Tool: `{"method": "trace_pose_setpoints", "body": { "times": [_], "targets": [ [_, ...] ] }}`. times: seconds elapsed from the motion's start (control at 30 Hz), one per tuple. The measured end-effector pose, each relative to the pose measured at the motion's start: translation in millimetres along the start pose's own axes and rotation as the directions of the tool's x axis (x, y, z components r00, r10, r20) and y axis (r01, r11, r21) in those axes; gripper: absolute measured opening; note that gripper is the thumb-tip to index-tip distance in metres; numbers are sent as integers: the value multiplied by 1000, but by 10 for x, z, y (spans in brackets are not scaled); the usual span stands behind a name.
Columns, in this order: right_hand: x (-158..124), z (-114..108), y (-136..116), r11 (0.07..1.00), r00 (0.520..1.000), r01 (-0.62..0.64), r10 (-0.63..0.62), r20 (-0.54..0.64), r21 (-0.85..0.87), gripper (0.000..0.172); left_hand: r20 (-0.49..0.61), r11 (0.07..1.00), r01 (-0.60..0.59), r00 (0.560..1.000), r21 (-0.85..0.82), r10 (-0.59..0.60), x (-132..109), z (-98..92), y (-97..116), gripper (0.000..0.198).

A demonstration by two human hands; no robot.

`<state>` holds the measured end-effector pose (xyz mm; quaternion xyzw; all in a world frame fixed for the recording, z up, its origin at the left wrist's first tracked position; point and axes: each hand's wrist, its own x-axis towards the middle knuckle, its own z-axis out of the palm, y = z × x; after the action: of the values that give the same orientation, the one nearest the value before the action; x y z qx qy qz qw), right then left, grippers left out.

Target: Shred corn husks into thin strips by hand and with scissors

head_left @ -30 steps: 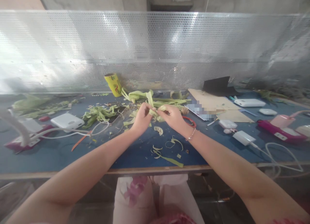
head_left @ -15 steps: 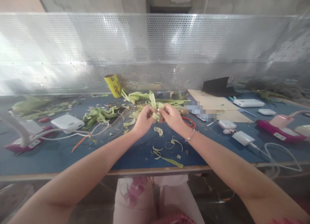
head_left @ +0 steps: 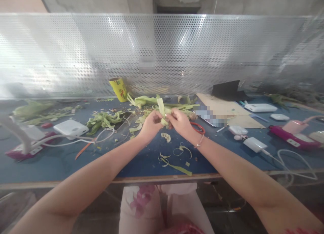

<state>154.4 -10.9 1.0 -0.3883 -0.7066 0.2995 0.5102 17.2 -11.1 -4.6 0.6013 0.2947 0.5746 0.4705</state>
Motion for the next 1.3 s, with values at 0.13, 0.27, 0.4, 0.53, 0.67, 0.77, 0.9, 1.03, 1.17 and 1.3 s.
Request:
{"method": "trace_pose_setpoints", "body": {
  "times": [0.13, 0.27, 0.4, 0.53, 0.67, 0.77, 0.9, 1.03, 1.17, 1.3],
  "targets": [
    [-4, -4, -18, 1000, 1000, 6, -6, 2, -20, 23, -3, 998, 42, 999, -42, -42, 1, 7, -17, 30],
    [7, -11, -12, 998, 999, 21, -23, -27, -51, 29, -22, 993, 88, 996, -72, -90, -6, 16, -13, 26],
    [21, -70, -15, 995, 996, 91, -91, -14, -47, 27, -36, 975, 150, 987, -161, -158, -2, 17, 37, 27],
    [27, -165, 27, 997, 978, 76, -73, 193, -8, 26, -39, 944, 203, 975, -259, -220, 35, -17, 95, 29],
    [26, -193, 123, 989, 913, 92, -39, 406, -114, 21, -7, 915, 253, 963, -314, -268, 78, -71, 135, 28],
    [24, -188, 141, 990, 915, 67, -11, 404, -125, 14, 23, 897, 297, 952, -329, -307, 98, -101, 161, 30],
    [28, -236, 73, 995, 929, -23, 57, 365, -99, 10, 19, 894, 339, 937, -294, -349, 110, -116, 186, 32],
    [29, -283, 14, 997, 974, -7, 25, 225, -83, 13, 9, 903, 333, 939, -271, -344, 109, -110, 179, 31],
    [13, -261, 15, 1000, 991, 23, -23, 134, -2, 17, -4, 925, 311, 947, -219, -320, 101, -102, 151, 29],
    [-16, -217, 21, 987, 977, 83, -108, 185, 139, 26, 58, 937, 301, 954, -175, -295, 81, -104, 137, 29]
  ]
}}
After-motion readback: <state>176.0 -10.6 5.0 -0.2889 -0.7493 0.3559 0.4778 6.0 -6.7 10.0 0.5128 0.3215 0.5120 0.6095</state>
